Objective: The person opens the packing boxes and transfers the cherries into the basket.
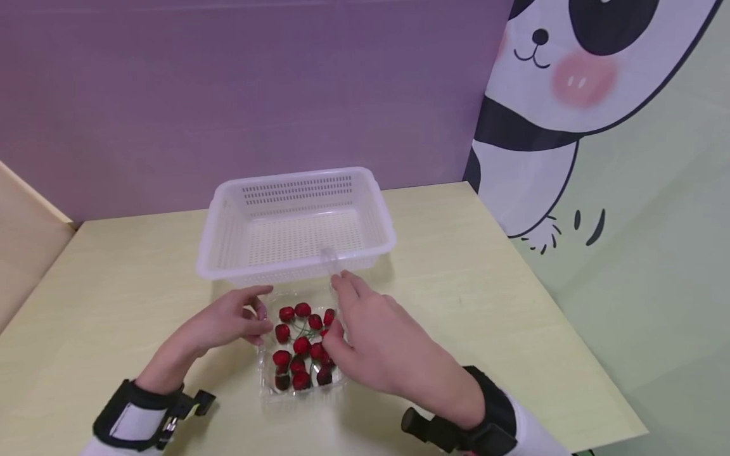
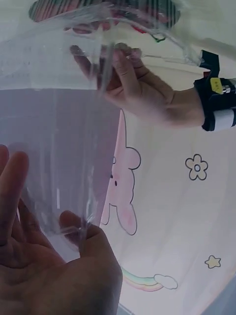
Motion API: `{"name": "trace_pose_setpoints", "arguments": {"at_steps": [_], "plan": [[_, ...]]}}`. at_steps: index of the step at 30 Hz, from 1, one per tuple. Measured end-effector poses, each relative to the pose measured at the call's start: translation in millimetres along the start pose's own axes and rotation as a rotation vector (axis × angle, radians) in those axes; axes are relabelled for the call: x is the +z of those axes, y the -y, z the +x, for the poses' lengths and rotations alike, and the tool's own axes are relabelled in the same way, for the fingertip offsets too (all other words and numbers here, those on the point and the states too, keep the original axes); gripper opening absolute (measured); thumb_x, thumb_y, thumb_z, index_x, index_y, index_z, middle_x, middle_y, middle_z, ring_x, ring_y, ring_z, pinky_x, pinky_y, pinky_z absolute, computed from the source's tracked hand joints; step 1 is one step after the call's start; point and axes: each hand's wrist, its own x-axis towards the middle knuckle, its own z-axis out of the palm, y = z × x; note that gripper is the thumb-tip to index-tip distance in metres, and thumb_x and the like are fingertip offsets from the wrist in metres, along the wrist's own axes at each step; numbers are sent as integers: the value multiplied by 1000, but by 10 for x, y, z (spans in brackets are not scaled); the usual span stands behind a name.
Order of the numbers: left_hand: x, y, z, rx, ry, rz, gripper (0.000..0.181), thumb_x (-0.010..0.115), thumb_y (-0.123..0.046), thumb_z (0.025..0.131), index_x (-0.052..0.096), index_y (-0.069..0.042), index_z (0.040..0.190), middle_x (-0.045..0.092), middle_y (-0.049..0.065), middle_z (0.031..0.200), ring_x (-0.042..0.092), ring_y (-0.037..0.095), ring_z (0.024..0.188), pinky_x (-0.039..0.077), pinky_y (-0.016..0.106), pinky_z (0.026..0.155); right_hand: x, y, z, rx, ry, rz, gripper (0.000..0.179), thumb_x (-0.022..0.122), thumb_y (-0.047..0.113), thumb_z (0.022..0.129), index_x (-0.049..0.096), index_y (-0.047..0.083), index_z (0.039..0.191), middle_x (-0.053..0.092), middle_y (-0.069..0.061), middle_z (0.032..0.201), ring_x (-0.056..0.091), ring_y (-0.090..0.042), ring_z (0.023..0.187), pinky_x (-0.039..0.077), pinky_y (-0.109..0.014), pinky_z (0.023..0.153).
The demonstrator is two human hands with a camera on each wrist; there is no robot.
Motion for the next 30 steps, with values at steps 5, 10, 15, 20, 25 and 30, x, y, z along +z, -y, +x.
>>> {"name": "trace_pose_setpoints", "arguments": {"at_steps": [5, 10, 15, 20, 25, 30], "plan": [[-23, 1, 5, -14, -8, 13, 72, 69, 4, 85, 33, 4, 147, 53, 16, 92, 63, 23, 69, 56, 36, 66, -67, -65, -21, 45, 1, -7, 57, 58, 18, 89, 45, -7, 139, 49, -17, 139, 58, -7, 78, 50, -18, 73], [-48, -10, -16, -5, 1, 28, 71, 69, 3, 86, 32, 6, 147, 53, 16, 93, 63, 23, 68, 56, 36, 65, -104, -116, -54, 24, -12, -17, 61, 59, 16, 88, 41, -9, 140, 56, -16, 130, 64, -12, 87, 50, -21, 74], [-62, -16, -16, 1, 10, 38, 71, 69, 3, 87, 32, 6, 147, 53, 16, 94, 64, 23, 68, 56, 35, 65, -139, -153, -60, 37, -2, -12, 65, 58, 12, 84, 39, -8, 142, 61, -9, 119, 66, -18, 103, 47, -17, 66], [-93, 1, -13, -12, 8, 59, 69, 68, 2, 88, 33, 4, 147, 52, 17, 94, 65, 23, 69, 56, 36, 67, -161, -208, -37, 20, -13, -48, 55, 58, 11, 84, 50, -9, 134, 58, -14, 126, 67, -15, 89, 50, -18, 68], [-123, 7, -22, -4, 6, 70, 66, 67, 2, 89, 34, 5, 146, 53, 16, 94, 65, 23, 68, 56, 38, 67, -189, -280, -5, 19, -40, -43, 42, 61, 10, 86, 58, -8, 124, 65, -10, 112, 68, -13, 82, 52, -20, 70], [-111, -23, -40, -14, -7, 78, 66, 68, 2, 89, 35, 5, 145, 53, 17, 96, 65, 22, 68, 56, 38, 67, -234, -350, 3, 37, -40, -71, 31, 66, 10, 87, 64, -5, 113, 67, -4, 100, 67, -14, 81, 51, -22, 68]]}}
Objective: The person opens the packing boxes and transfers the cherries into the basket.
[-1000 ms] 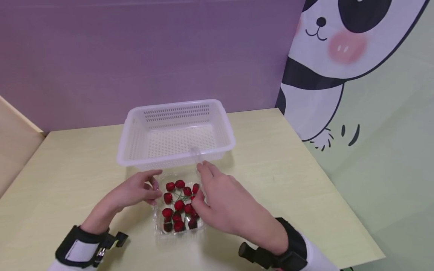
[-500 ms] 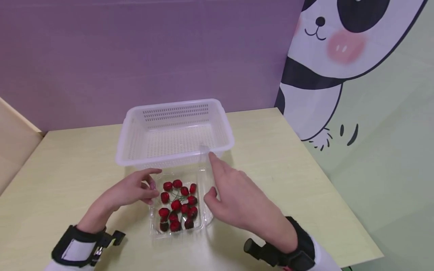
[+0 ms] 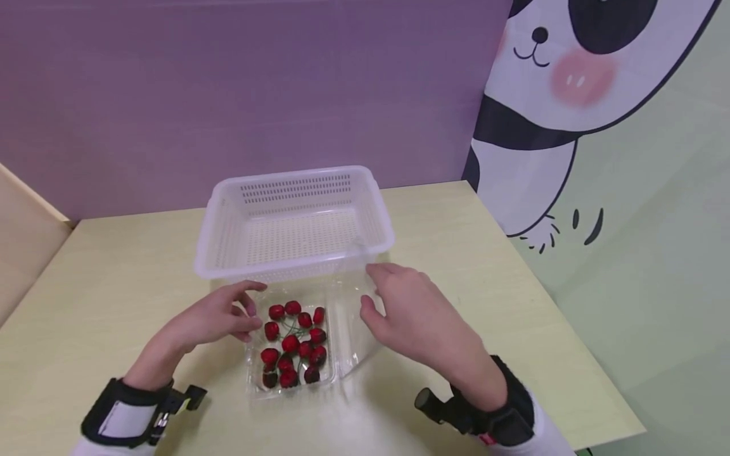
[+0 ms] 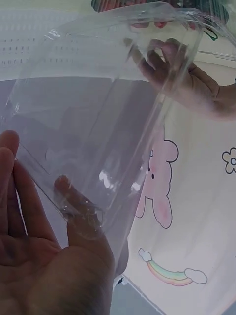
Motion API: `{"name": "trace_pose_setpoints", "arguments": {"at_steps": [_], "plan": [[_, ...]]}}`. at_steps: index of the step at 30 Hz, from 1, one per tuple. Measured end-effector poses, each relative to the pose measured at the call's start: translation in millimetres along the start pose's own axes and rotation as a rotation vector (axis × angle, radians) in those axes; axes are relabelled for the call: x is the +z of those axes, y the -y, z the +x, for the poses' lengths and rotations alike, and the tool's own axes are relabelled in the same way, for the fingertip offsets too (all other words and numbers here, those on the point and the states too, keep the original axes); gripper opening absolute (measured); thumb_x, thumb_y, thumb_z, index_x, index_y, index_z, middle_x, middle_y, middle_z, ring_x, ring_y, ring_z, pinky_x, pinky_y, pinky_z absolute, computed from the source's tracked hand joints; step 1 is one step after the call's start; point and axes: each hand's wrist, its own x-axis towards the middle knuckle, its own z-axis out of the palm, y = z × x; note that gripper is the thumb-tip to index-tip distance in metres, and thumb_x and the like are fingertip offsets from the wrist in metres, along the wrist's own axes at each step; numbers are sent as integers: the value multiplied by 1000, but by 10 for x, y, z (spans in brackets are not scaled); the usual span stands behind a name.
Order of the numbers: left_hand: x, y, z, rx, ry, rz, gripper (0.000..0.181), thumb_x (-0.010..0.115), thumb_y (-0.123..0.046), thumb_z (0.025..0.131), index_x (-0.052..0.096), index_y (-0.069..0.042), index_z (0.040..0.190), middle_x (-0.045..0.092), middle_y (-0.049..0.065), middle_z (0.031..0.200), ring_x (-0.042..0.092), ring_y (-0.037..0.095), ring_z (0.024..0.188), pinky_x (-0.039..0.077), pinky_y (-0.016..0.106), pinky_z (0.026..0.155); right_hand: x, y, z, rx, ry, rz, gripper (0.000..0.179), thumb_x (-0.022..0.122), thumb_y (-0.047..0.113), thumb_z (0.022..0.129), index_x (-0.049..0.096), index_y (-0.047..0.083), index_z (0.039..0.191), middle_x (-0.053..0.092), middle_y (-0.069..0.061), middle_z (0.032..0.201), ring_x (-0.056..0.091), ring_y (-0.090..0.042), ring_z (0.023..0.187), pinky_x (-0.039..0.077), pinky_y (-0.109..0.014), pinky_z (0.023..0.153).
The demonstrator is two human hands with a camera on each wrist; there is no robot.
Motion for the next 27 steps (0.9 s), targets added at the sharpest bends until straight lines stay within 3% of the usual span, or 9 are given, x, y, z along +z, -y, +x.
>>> {"name": "trace_pose_setpoints", "arguments": {"at_steps": [5, 13, 19, 27], "plan": [[-20, -3, -12, -9, -13, 10, 65, 67, 1, 89, 35, 5, 145, 50, 19, 99, 65, 22, 68, 56, 37, 67, -10, -32, 9, 32, 31, -66, 32, 69, 10, 86, 67, -7, 113, 66, -9, 102, 63, -13, 76, 50, -23, 68], [-63, 35, -7, -7, -23, 39, 61, 65, 0, 91, 36, 6, 144, 49, 18, 97, 64, 22, 67, 55, 38, 66, -40, -96, 25, 24, 115, -110, 27, 77, 8, 82, 67, -5, 104, 62, -6, 88, 55, -8, 63, 47, -21, 61], [-81, 28, -21, -12, -27, 45, 61, 65, 0, 91, 35, 7, 145, 50, 18, 97, 63, 22, 67, 56, 38, 66, -21, -167, 40, 23, 155, -118, 16, 77, 4, 79, 63, 3, 87, 61, -3, 78, 63, -19, 69, 51, -27, 63], [-121, 35, -25, -15, -38, 60, 58, 64, -1, 92, 38, 7, 143, 49, 17, 95, 63, 22, 65, 55, 38, 64, 64, -257, 56, 132, 276, -108, 24, 80, 8, 80, 56, 8, 82, 59, 0, 77, 64, -20, 73, 51, -27, 64]]}}
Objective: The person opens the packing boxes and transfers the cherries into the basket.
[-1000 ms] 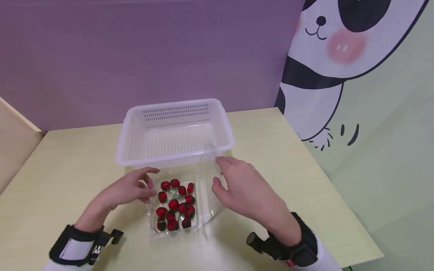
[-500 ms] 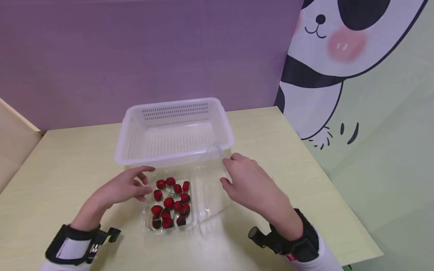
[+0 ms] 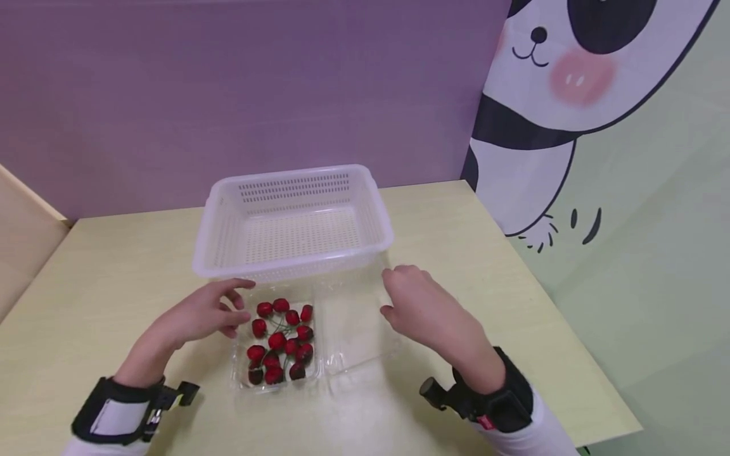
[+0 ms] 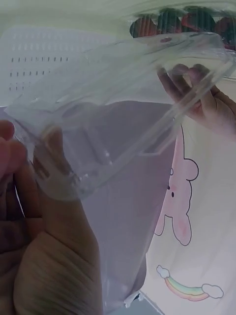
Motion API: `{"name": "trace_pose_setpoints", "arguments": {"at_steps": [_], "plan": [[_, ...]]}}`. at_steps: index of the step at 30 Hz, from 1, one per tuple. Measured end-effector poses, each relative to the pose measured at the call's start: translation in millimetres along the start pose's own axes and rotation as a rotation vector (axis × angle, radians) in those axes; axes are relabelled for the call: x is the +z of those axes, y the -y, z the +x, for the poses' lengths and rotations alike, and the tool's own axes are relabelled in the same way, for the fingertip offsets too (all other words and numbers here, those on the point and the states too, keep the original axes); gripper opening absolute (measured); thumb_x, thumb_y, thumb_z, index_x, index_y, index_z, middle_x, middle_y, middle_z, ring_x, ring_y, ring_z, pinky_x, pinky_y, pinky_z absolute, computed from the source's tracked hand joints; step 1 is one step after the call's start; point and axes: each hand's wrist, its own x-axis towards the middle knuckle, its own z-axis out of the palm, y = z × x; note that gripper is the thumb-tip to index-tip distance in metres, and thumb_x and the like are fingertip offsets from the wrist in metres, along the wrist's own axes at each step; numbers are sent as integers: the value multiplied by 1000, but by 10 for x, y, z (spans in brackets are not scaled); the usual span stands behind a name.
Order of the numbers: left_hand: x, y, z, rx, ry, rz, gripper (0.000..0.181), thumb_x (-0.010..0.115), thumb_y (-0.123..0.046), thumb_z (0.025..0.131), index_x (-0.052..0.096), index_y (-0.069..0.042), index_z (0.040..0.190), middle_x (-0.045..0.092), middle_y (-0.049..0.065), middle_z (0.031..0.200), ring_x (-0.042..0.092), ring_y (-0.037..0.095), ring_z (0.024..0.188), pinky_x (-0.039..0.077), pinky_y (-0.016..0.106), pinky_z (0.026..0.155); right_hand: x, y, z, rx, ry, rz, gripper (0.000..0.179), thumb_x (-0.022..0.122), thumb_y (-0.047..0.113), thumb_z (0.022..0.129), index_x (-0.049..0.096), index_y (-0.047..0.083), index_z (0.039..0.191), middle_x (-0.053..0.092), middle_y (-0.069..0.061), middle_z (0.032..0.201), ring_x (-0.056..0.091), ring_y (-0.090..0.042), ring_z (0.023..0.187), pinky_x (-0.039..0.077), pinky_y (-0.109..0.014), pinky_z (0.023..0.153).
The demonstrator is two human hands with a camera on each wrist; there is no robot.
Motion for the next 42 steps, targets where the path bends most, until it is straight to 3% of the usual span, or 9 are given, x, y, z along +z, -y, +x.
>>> {"name": "trace_pose_setpoints", "arguments": {"at_steps": [5, 11, 16, 19, 21, 25, 30, 42], "plan": [[-10, 9, 7, -10, -3, 3, 57, 64, -1, 93, 38, 6, 143, 49, 17, 95, 63, 22, 64, 55, 38, 64, 27, -36, 34, 67, 125, 11, 26, 80, 10, 80, 55, 7, 86, 58, 1, 76, 63, -18, 73, 50, -26, 64], [-25, 11, -1, -17, -15, 5, 55, 64, -1, 93, 40, 6, 142, 49, 16, 94, 62, 22, 64, 55, 38, 64, 141, -123, 110, 78, 243, 21, 29, 79, 8, 80, 56, 2, 96, 50, 1, 73, 51, -15, 67, 43, -24, 59], [-32, 18, 1, -13, -19, 15, 55, 64, -1, 93, 40, 6, 142, 50, 16, 93, 62, 22, 64, 55, 38, 63, 270, -183, 216, 90, 343, 13, 57, 79, 7, 79, 51, -10, 126, 59, -7, 91, 57, -19, 81, 48, -29, 69], [-33, 23, 5, -9, -25, 25, 55, 64, -1, 93, 40, 6, 142, 50, 16, 93, 62, 21, 63, 55, 38, 63, 339, -193, 268, 97, 385, -3, 75, 80, 7, 79, 40, -9, 141, 61, -10, 100, 59, -21, 89, 50, -31, 73], [-33, 27, 9, -8, -28, 28, 55, 64, -1, 93, 40, 6, 142, 50, 16, 93, 62, 21, 63, 55, 38, 63, 387, -199, 292, 97, 396, -4, 73, 81, 6, 78, 43, -6, 139, 61, -8, 96, 60, -20, 87, 50, -31, 71], [-29, 33, 17, -8, -32, 29, 55, 64, -2, 93, 40, 6, 142, 50, 16, 93, 62, 21, 63, 55, 38, 63, 466, -209, 318, 92, 403, 14, 53, 83, 3, 75, 52, 3, 118, 54, -1, 81, 56, -18, 75, 46, -28, 62], [-19, 36, 28, -9, -41, 19, 54, 64, -1, 93, 40, 6, 142, 49, 16, 93, 62, 21, 63, 55, 38, 63, 524, -217, 332, 93, 411, 17, 39, 81, 0, 76, 52, 6, 102, 51, -1, 77, 54, -18, 71, 44, -27, 58], [9, 18, 53, 9, -48, 14, 56, 64, -2, 94, 39, 7, 143, 50, 16, 94, 62, 20, 64, 55, 38, 63, 642, -211, 375, 83, 416, -20, 32, 72, -8, 75, 49, 7, 91, 48, -4, 74, 45, -18, 67, 37, -26, 54]]}}
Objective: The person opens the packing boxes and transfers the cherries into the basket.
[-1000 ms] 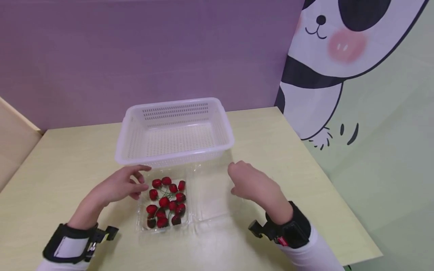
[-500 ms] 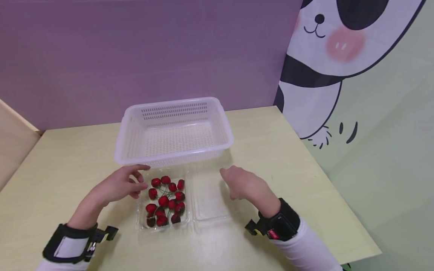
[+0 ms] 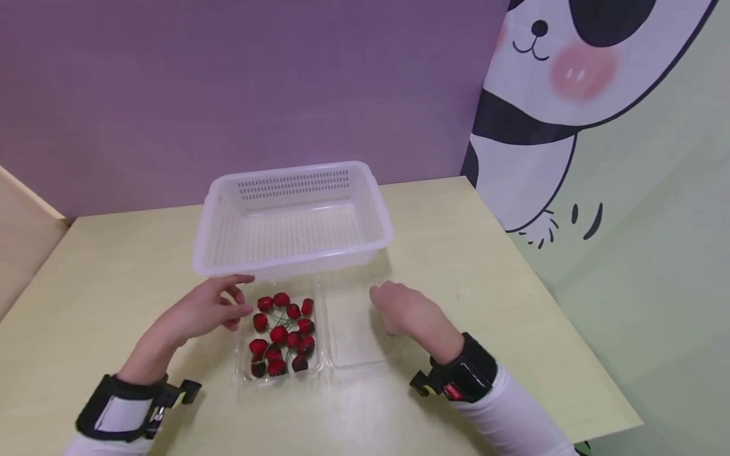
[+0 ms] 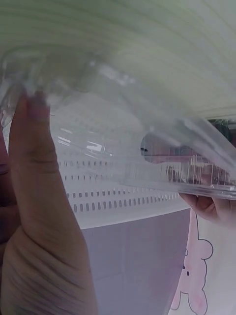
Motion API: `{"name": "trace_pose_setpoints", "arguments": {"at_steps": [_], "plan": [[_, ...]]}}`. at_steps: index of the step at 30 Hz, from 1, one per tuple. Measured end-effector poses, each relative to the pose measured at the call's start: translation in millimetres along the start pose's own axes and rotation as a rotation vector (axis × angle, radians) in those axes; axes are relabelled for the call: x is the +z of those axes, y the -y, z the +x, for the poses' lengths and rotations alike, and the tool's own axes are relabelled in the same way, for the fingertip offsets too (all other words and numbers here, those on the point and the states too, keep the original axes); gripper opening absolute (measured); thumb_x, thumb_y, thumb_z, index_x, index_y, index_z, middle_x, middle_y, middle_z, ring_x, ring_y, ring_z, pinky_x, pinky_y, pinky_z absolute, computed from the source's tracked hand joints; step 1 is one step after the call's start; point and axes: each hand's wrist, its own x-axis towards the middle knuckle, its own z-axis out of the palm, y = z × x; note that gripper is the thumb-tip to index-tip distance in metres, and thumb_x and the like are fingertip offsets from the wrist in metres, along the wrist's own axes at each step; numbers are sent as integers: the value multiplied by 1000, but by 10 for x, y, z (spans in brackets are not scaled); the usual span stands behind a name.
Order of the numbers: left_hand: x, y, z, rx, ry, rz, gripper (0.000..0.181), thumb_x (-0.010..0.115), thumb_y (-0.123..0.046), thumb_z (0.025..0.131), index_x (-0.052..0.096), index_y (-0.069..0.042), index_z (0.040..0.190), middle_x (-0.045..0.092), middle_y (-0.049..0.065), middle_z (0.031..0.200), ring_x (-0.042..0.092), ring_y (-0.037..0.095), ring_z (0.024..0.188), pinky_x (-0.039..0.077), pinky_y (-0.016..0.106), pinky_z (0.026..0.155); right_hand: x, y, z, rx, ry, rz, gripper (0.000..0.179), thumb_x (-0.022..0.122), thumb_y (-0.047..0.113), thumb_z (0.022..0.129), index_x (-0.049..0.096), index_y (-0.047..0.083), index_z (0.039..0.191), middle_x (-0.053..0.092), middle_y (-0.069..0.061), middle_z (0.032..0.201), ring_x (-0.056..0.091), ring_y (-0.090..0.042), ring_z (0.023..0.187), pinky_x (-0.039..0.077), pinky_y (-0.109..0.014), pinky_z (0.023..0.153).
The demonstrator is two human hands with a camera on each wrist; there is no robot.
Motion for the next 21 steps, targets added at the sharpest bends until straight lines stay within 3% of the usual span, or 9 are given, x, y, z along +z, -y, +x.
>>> {"name": "trace_pose_setpoints", "arguments": {"at_steps": [5, 12, 16, 21], "plan": [[-2, 9, 8, 6, 5, -9, 57, 64, -2, 94, 38, 8, 143, 50, 16, 94, 61, 20, 64, 55, 38, 63, 1, 4, 17, 0, -2, -33, 30, 72, -4, 76, 49, 7, 91, 49, -3, 75, 49, -18, 68, 40, -27, 55], [-5, 23, 34, -6, 12, -2, 57, 65, -5, 94, 39, 6, 144, 51, 17, 95, 62, 20, 64, 55, 38, 63, -55, -15, 17, 51, -67, -137, 25, 73, 16, 83, 52, 9, 93, 51, -1, 74, 54, -19, 64, 43, -30, 52], [-3, 34, 42, -11, 14, 6, 58, 66, -7, 94, 40, 6, 143, 51, 16, 95, 63, 20, 63, 55, 38, 63, -74, -3, 24, 32, -157, -179, 25, 74, 23, 87, 56, 10, 98, 56, -1, 77, 57, -20, 65, 44, -31, 51], [-4, 30, 31, -14, 15, 2, 58, 66, -8, 93, 40, 6, 143, 51, 17, 95, 63, 20, 63, 55, 38, 64, -70, 87, 41, -65, -337, -194, 26, 74, 27, 88, 60, 11, 103, 63, 0, 87, 62, -21, 70, 47, -32, 53]]}}
